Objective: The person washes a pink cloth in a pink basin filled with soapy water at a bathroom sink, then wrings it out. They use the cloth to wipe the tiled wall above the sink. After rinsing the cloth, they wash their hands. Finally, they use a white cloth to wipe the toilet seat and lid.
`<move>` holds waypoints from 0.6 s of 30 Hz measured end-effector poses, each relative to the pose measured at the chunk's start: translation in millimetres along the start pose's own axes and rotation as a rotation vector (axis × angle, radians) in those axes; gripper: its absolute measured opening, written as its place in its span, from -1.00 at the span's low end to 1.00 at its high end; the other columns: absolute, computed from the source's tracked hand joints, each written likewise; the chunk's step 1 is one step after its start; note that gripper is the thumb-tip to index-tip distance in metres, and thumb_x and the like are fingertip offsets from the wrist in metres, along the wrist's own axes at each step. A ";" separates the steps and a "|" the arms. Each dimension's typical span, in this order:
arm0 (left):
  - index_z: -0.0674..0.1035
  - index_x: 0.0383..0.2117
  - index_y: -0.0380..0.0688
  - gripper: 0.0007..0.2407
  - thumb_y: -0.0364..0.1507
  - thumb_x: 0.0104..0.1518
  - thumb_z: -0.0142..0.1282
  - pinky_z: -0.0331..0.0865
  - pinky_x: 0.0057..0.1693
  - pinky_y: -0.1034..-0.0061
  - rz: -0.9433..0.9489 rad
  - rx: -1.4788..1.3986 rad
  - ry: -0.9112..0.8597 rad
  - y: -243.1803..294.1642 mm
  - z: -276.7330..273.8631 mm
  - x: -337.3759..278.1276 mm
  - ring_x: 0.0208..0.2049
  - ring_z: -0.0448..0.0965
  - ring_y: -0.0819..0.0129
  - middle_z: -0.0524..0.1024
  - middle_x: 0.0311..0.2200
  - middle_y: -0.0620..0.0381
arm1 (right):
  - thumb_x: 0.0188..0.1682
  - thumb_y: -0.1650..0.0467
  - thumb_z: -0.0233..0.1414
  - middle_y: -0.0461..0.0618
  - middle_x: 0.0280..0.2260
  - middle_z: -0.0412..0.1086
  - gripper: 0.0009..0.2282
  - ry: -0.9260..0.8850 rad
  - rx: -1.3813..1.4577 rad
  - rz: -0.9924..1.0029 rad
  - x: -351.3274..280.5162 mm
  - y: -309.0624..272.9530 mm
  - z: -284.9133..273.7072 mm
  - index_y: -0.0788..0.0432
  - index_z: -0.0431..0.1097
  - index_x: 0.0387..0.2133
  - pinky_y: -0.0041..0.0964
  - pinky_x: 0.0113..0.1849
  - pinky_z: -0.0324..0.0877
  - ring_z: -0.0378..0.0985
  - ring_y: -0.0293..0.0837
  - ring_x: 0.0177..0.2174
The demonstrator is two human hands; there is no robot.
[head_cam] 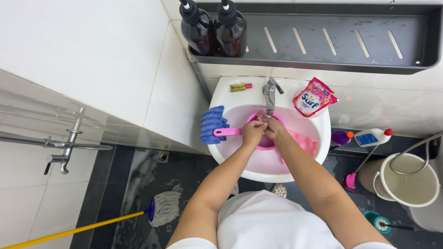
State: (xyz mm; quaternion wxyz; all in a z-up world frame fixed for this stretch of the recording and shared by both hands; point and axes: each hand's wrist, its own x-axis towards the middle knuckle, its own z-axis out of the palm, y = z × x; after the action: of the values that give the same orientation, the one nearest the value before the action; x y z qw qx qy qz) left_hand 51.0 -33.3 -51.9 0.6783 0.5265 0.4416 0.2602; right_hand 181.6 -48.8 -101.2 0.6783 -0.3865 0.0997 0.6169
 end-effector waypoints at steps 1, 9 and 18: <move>0.67 -0.37 -0.33 -0.91 -0.52 0.14 0.26 0.39 -0.30 0.47 0.002 0.001 -0.005 0.1 5.8 -2.4 -0.49 0.53 0.35 0.62 -0.49 0.02 | 0.12 0.56 -0.20 -0.04 -0.38 0.46 -0.81 0.001 0.003 -0.005 20.1 -2.2 -13.8 0.22 0.31 -0.07 -0.36 -0.30 0.47 0.48 -0.22 -0.38; 0.62 -0.20 -0.32 -0.83 -0.58 0.18 -0.02 0.39 -0.34 0.58 -0.160 -0.623 0.077 -81.6 32.0 33.7 -0.46 0.50 0.45 0.57 -0.37 0.10 | 0.14 0.36 -0.06 0.01 -0.63 0.19 -0.78 0.492 -0.483 -0.298 -45.0 -17.4 28.1 0.22 0.29 -0.49 -0.20 -0.63 0.07 0.14 -0.13 -0.70; 0.55 -0.17 -0.29 -0.87 -0.64 0.20 0.08 0.43 -0.32 0.58 -0.330 -0.766 -0.103 -36.1 37.8 67.4 -0.45 0.51 0.42 0.53 -0.43 0.16 | 0.10 0.35 0.04 -0.15 -0.47 0.42 -0.87 0.214 0.027 -0.216 -50.4 13.8 -1.0 0.09 0.46 -0.41 -0.31 -0.33 0.42 0.44 -0.23 -0.44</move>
State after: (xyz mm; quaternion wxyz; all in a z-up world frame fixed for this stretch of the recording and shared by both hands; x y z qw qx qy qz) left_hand 112.0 -7.8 -105.8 0.8787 0.1709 0.3569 0.2669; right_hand 158.3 -88.6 -76.6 0.7315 -0.4493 0.1377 0.4940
